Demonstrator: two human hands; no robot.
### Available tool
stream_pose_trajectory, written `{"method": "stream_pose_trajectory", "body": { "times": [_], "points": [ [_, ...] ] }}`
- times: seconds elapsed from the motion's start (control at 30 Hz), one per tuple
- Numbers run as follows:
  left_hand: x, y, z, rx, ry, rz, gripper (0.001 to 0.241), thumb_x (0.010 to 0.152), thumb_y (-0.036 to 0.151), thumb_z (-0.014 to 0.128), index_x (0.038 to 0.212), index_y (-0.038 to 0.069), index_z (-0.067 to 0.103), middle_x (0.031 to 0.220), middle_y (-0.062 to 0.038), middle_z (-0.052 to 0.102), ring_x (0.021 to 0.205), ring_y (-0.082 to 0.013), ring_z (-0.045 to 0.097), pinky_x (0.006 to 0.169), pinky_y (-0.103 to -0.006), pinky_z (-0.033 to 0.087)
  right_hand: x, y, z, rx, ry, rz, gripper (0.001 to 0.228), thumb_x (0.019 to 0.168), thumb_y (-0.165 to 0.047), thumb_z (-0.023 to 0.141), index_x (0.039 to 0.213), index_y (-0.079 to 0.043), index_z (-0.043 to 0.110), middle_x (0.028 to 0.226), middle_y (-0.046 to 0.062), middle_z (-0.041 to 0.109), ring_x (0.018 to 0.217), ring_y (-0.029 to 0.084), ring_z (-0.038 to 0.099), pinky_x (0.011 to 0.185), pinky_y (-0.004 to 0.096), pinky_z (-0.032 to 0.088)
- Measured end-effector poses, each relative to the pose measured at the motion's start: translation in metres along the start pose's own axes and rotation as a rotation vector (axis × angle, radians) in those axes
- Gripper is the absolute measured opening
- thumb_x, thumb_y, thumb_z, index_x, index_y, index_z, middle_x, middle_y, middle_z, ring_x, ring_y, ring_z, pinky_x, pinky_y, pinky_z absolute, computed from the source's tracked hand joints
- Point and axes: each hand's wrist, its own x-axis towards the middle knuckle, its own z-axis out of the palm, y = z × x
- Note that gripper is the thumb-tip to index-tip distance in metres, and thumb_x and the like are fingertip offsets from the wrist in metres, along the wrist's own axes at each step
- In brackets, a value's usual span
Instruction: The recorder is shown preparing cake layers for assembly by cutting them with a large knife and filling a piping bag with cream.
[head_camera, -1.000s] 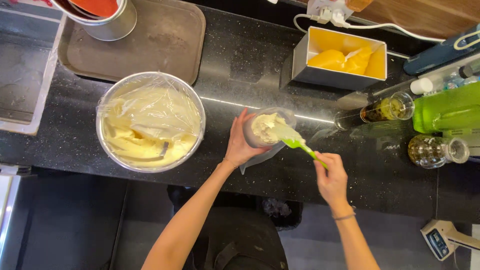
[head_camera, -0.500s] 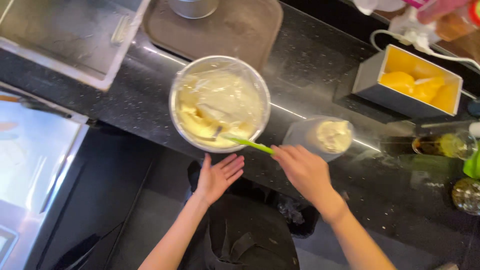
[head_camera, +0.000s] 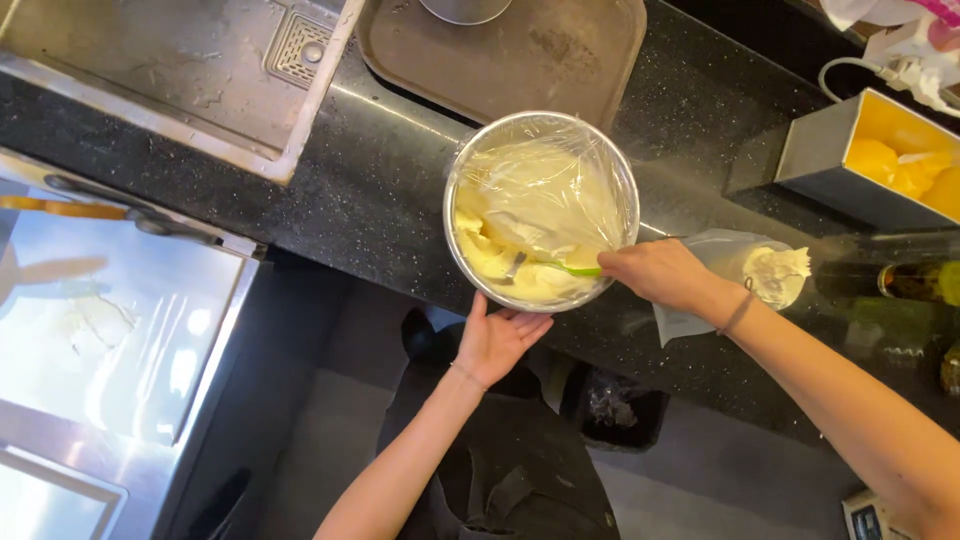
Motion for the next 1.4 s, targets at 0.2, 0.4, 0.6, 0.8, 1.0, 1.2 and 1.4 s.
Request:
{"method": "stream_pose_trajectory", "body": {
  "times": [0.2,0.4,0.6,0.8,1.0,1.2,1.4],
  "points": [
    [0.000,-0.004,0.003,0.020,-0.026,-0.024,0.093,0.099,0.066,0.042,0.154,-0.007,0.025,0.152,-0.030,0.043,0.143,-0.0402,0.041,0.123,-0.0506,0.031,-0.008,-0.020,-0.005,0.053,-0.084,0.230,0.021,0.098,-0.034,0.057,0.097,-0.014,0.063,0.083,0.009,0.073,0.078,0.036,0.069,0.065,0.051,0.053],
    [0.006,-0.006,-0.004,-0.010,-0.021,-0.040,0.092,0.098,0.066,0.044,0.155,-0.004,0.026,0.153,-0.026,0.044,0.144,-0.0380,0.041,0.123,-0.0497,0.031,-0.014,-0.037,0.003,0.282,-0.015,0.245,0.023,0.098,-0.036,0.056,0.101,-0.015,0.066,0.077,0.012,0.070,0.077,0.036,0.068,0.066,0.051,0.051],
    [0.007,-0.007,-0.007,-0.021,-0.010,-0.058,0.090,0.098,0.068,0.044,0.153,-0.003,0.031,0.155,-0.024,0.042,0.144,-0.0351,0.042,0.124,-0.0480,0.031,-0.024,-0.070,0.020,0.613,0.050,0.355,0.022,0.098,-0.028,0.060,0.109,-0.012,0.069,0.066,0.015,0.062,0.057,0.031,0.061,0.059,0.041,0.050],
    [0.003,-0.007,-0.006,-0.041,-0.037,-0.058,0.092,0.097,0.069,0.044,0.154,-0.003,0.031,0.152,-0.023,0.046,0.144,-0.0340,0.043,0.123,-0.0475,0.031,-0.033,-0.091,0.069,0.893,0.320,0.436,0.020,0.100,-0.021,0.062,0.100,-0.003,0.069,0.063,0.003,0.060,0.058,0.011,0.055,0.056,0.029,0.047],
    [-0.019,-0.019,0.003,0.214,0.007,-0.090,0.085,0.097,0.063,0.038,0.153,0.000,0.031,0.147,-0.024,0.056,0.138,-0.0346,0.053,0.120,-0.0450,0.037,-0.087,-0.101,0.078,1.304,0.524,0.510,0.021,0.102,-0.015,0.059,0.111,-0.002,0.072,0.074,0.000,0.061,0.067,0.008,0.050,0.060,0.023,0.040],
    [0.029,-0.088,-0.002,1.382,-0.168,0.142,0.049,0.104,0.030,0.061,0.139,-0.005,0.059,0.133,-0.020,0.070,0.118,-0.0286,0.065,0.102,-0.0421,0.051,-0.205,-0.055,0.083,1.224,0.999,0.520,0.018,0.104,-0.011,0.059,0.117,0.000,0.066,0.090,0.003,0.064,0.079,0.007,0.057,0.068,0.021,0.046],
    [0.110,-0.148,0.106,1.863,-0.355,0.921,0.105,0.075,0.026,0.091,0.156,0.003,0.028,0.155,-0.019,0.043,0.143,-0.0332,0.043,0.116,-0.0445,0.036,-0.235,0.041,0.133,1.210,1.355,0.499,0.014,0.108,-0.014,0.058,0.116,-0.003,0.062,0.092,0.001,0.063,0.074,0.006,0.052,0.067,0.021,0.043]
  ]
}}
